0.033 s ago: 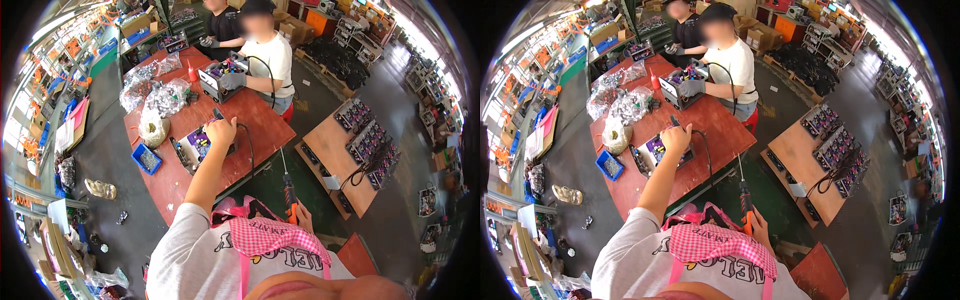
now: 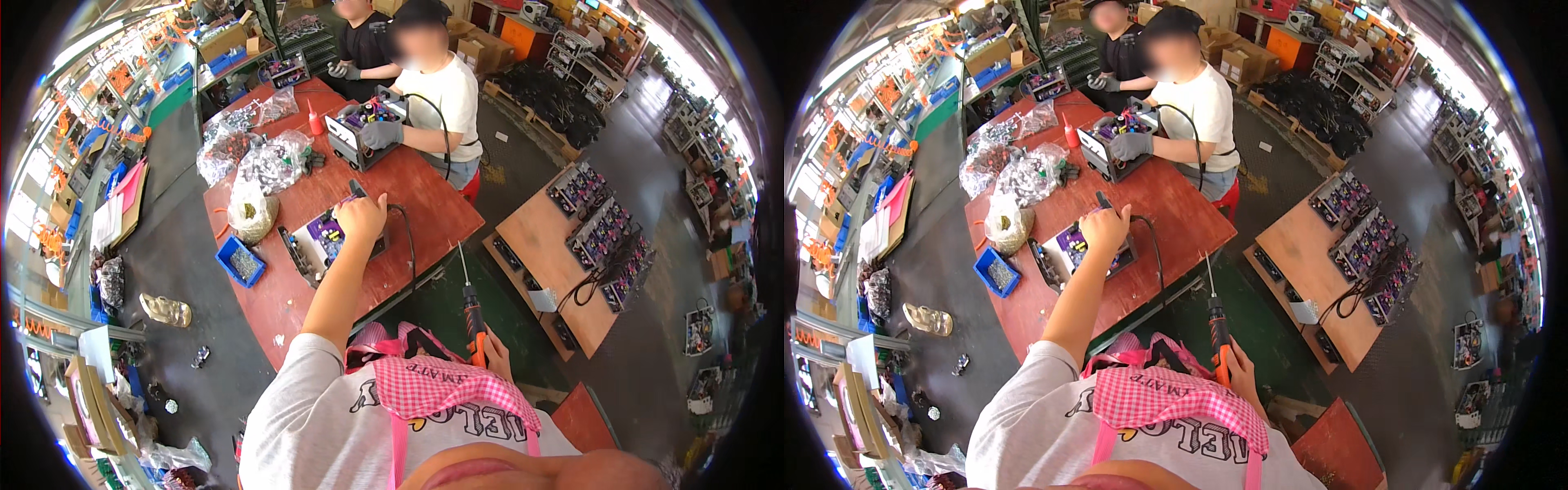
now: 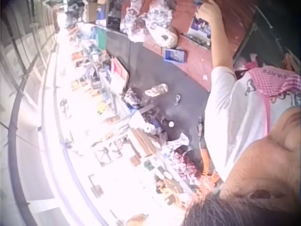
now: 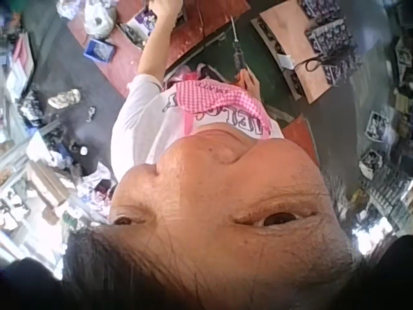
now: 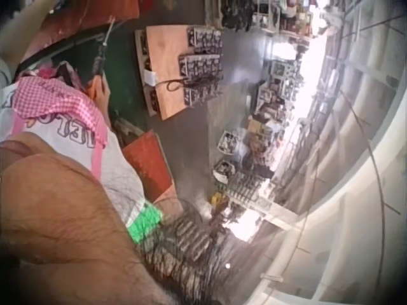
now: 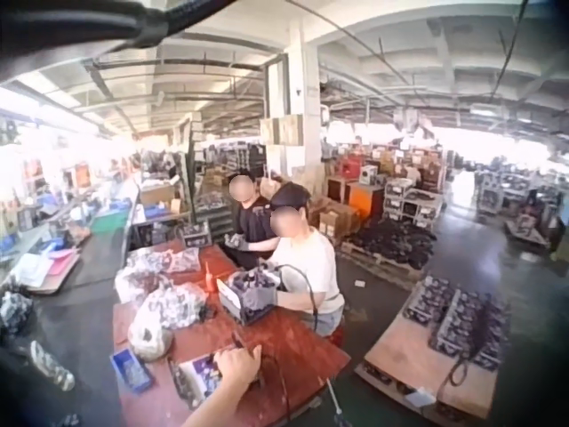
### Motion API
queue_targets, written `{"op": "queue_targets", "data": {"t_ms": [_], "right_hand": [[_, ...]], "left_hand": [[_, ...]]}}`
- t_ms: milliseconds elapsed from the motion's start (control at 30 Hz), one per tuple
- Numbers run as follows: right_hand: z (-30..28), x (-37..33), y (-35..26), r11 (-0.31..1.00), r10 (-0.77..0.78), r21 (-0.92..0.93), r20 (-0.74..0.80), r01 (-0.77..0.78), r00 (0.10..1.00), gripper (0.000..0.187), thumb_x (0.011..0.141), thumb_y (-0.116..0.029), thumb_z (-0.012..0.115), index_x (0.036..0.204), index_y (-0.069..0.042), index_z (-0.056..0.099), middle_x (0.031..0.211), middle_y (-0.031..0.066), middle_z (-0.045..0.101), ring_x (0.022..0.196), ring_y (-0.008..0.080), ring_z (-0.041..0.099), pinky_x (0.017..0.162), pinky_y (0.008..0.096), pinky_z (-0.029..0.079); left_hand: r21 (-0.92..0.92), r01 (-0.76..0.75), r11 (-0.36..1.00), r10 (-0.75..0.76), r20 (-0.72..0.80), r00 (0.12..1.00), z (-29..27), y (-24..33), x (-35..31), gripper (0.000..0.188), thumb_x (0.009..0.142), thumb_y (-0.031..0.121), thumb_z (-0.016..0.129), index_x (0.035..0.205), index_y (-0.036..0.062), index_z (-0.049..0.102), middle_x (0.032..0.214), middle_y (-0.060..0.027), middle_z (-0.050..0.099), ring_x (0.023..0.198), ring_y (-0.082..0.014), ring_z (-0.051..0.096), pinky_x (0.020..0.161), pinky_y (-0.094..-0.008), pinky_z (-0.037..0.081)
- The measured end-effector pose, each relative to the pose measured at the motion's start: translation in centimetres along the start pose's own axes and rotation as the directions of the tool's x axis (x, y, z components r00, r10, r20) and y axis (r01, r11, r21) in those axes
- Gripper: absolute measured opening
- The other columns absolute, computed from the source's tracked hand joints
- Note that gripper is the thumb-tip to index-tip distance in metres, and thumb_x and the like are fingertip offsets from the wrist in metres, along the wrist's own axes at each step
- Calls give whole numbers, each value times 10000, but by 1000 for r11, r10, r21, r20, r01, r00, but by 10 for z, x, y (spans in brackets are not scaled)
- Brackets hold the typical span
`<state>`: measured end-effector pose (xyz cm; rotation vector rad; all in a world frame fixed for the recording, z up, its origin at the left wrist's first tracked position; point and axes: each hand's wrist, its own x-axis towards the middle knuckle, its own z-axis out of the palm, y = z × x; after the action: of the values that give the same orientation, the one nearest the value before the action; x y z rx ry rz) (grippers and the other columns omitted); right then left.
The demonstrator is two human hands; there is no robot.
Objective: Assembling the internal electronic components and wiring of an inverter or solar unit chassis.
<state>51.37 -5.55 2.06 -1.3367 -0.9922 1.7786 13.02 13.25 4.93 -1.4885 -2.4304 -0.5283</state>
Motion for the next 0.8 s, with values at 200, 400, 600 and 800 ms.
{"op": "queue_targets", "data": {"t_ms": [200,400,600,800], "right_hand": [[27,31,-15,998,40,56,14,-41,999,490,1048,-273,482,1480,-49,419,922,100,652,643,133,590,584,276,511],[58,76,-9,998,30,62,-43,-27,999,490,1047,-324,480,1469,-78,442,924,114,662,632,151,608,580,285,523],[97,91,-48,997,44,68,-51,-40,998,488,1050,-285,482,1480,-60,428,948,93,662,707,135,608,639,285,530],[89,129,-47,997,-26,75,-45,29,999,493,1043,-318,490,1469,-76,445,936,114,666,648,155,614,591,284,514]], "left_hand": [[21,-31,999,29,96,995,-7,-2,2,594,914,547,515,694,42,737,687,-168,693,688,-345,688,789,-527,487],[-46,-91,995,96,120,988,-12,-6,4,589,909,533,541,626,44,709,606,-154,659,604,-330,669,733,-465,501],[-87,-155,984,166,150,975,-17,-10,8,602,909,541,541,620,41,708,601,-147,664,572,-315,661,657,-453,470],[-91,-145,985,159,177,971,-20,-9,10,599,897,542,562,607,37,702,599,-150,662,576,-314,662,654,-438,472]]}}
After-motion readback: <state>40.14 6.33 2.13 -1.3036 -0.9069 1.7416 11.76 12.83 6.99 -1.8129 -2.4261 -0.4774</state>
